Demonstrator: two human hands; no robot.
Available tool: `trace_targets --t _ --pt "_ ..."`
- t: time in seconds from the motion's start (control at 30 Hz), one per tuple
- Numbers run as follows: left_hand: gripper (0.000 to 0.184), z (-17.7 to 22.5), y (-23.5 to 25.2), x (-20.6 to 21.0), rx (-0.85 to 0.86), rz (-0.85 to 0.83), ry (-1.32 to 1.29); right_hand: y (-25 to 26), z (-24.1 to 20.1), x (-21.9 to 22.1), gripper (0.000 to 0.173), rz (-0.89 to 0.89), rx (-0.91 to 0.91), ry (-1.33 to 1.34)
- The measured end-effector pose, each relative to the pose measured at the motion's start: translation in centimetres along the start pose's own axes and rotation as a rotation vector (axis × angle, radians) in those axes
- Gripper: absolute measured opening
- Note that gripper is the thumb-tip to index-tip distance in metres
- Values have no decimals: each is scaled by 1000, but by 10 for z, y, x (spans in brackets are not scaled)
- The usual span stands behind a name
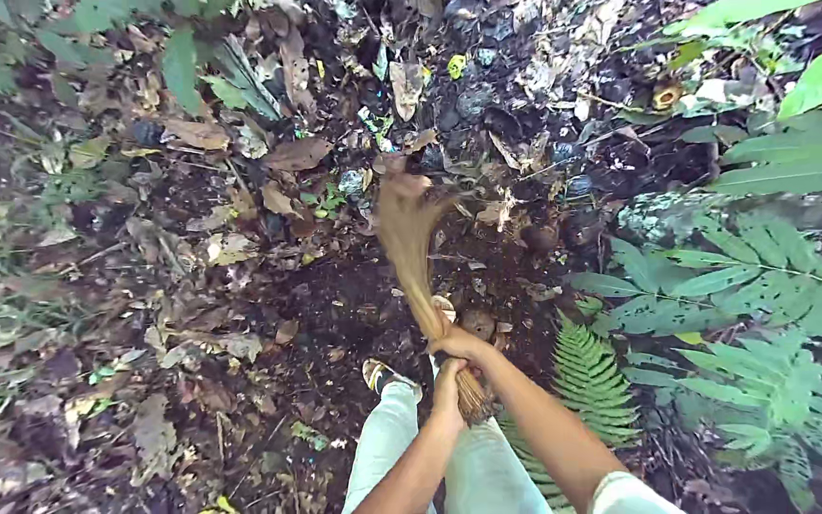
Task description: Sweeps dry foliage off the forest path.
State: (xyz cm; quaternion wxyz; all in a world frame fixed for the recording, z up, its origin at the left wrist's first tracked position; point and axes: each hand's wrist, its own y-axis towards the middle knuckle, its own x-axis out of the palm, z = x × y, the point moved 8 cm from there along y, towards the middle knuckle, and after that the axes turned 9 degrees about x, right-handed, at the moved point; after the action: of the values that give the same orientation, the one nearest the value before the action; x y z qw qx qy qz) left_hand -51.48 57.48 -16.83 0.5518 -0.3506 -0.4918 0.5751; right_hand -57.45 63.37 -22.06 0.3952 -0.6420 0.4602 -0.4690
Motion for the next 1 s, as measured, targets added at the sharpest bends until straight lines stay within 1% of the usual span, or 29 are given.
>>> trace_targets --t 0.03,0.07,0.1,0.17,0.2,0.27,0.3,0.33,0.37,0.4,0.43,0.47,0.5,0.57,0.6,0.67,0.7,0.77,0.83,0.87,0.9,0.93,0.97,1.0 --pt "23 -2 -15 1 23 53 -24 -9 -7 11 108 -89 -45 -77" --pt "27 -4 -32 8 18 70 -40 -23 -11 17 110 -156 -82 -127" --pt "28 -8 -48 17 0 69 -44 -40 -9 18 109 -188 -108 -141" --pt "27 -22 -74 32 -52 11 -30 -72 7 7 107 -156 -139 -62" --pt "23 -28 -78 38 -82 -45 3 -85 19 -6 106 -82 -136 35" --pt "15 -35 -65 49 -147 -179 116 -95 44 -38 106 161 -101 302" --pt "13 -32 -49 53 -163 -233 189 -90 53 -53 108 283 -74 418" --pt "15 -24 -31 56 -182 -279 254 -80 54 -66 110 377 -57 497" --pt "17 -12 -13 55 -194 -299 301 -65 49 -74 111 441 -53 534" --pt "17 3 1 51 -198 -290 314 -48 37 -75 109 451 -49 524" --pt "17 19 11 43 -181 -240 270 -31 18 -68 105 422 -33 445" --pt "17 30 16 32 -142 -163 174 -16 -4 -54 102 337 0 301" --pt "17 38 17 19 -83 -73 37 -2 -25 -34 101 214 28 120" --pt "18 46 11 -1 47 79 -206 13 -54 10 107 -39 38 -184" --pt "18 46 2 -4 85 136 -257 13 -59 26 109 -127 16 -270" --pt "21 44 -18 3 110 187 -236 -6 -65 36 109 -233 -44 -305" --pt "23 43 -30 11 101 184 -206 -21 -65 33 107 -248 -56 -284" --pt "25 35 -48 25 50 113 -165 -49 -56 19 106 -191 -66 -183" --pt "20 28 -44 28 -13 -11 -107 -58 -44 0 108 -37 -61 -21" --pt "17 30 -34 25 -47 -69 -75 -52 -41 -8 109 65 -63 51" --pt "17 39 -20 18 -74 -113 -56 -39 -42 -12 111 150 -61 102" --pt "19 52 -5 8 -85 -126 -60 -21 -49 -10 112 191 -51 124" --pt "18 65 11 -6 -71 -104 -100 1 -60 -2 109 187 -34 97" --pt "16 74 26 -22 -30 -48 -172 24 -74 14 106 145 -14 18"
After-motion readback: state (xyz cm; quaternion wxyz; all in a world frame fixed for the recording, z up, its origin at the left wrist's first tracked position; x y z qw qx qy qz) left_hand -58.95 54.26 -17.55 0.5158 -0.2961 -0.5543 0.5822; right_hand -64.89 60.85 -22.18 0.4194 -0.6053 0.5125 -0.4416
